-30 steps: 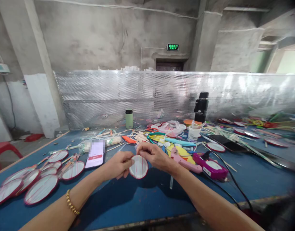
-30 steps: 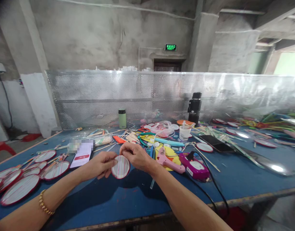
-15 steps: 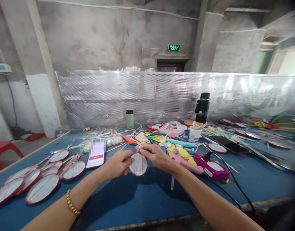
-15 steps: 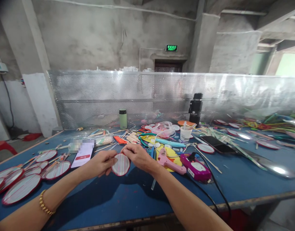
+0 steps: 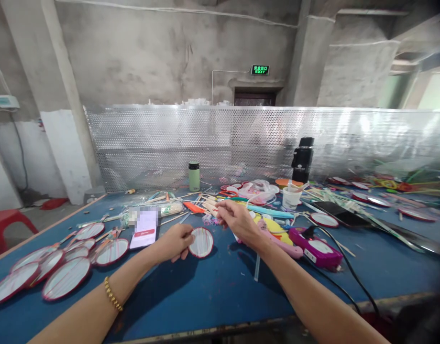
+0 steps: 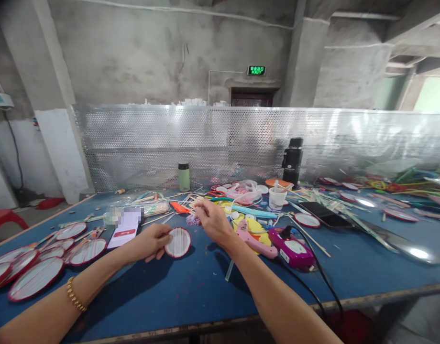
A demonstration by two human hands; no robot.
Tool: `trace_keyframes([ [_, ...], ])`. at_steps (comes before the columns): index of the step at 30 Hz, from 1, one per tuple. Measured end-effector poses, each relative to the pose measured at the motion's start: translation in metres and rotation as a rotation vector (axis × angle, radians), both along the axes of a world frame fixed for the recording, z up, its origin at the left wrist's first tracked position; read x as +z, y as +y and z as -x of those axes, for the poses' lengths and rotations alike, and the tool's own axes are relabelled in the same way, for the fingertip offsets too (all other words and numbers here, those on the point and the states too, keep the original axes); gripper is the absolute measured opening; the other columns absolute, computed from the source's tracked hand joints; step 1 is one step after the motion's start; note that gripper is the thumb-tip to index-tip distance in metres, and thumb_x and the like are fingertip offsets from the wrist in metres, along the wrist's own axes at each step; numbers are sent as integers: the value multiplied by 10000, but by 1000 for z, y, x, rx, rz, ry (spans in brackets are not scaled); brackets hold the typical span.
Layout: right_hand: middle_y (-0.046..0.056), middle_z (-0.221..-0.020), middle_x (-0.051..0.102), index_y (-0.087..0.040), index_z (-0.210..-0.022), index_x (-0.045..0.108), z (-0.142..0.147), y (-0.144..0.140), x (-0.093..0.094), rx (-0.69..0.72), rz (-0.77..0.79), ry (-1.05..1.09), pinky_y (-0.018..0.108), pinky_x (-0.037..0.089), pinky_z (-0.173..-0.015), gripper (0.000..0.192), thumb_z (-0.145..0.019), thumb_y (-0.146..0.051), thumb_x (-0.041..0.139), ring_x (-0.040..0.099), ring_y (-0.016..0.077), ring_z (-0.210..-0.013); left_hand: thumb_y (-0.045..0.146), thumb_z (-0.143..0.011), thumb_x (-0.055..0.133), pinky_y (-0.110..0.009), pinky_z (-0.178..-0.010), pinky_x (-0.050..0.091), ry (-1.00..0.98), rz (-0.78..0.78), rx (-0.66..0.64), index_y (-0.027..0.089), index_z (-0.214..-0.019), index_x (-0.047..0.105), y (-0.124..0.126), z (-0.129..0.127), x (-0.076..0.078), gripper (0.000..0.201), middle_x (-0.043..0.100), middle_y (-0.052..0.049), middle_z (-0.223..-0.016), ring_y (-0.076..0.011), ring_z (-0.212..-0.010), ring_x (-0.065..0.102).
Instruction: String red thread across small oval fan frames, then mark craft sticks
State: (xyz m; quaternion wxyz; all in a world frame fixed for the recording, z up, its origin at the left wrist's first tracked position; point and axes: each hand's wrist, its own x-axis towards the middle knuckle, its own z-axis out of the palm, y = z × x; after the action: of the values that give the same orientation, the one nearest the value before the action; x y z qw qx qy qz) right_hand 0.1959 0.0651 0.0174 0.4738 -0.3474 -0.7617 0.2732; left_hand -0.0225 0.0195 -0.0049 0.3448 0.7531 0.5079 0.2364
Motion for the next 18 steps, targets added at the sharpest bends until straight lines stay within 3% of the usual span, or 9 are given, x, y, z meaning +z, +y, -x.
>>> trace_keyframes([
  [6,7,-691,653,-155,-963,601,-10,7,9,-85,47,170,204,457,-434,249,-855,-358,504,595,112,-474,365,-903,418,-168,-313,168,-50,78,65,198,-919,432,8,1,-7,168,526,87,-454,-62,-270,333],
  [12,15,-635,662,-156,-944,627,-23,18,9,-287,-133,74,241,461,-493,208,-839,-277,494,591,136,-481,284,-923,377,-167,-332,187,80,44,106,189,-974,431,9,-7,-2,120,513,94,-453,-64,-269,338],
  [18,46,-722,699,-145,-985,648,-35,29,9,-475,-241,-131,264,474,-617,247,-881,-204,432,627,161,-608,238,-912,345,-176,-372,259,340,-52,262,179,-1030,491,14,-16,-4,197,486,86,-424,-87,-269,379],
])
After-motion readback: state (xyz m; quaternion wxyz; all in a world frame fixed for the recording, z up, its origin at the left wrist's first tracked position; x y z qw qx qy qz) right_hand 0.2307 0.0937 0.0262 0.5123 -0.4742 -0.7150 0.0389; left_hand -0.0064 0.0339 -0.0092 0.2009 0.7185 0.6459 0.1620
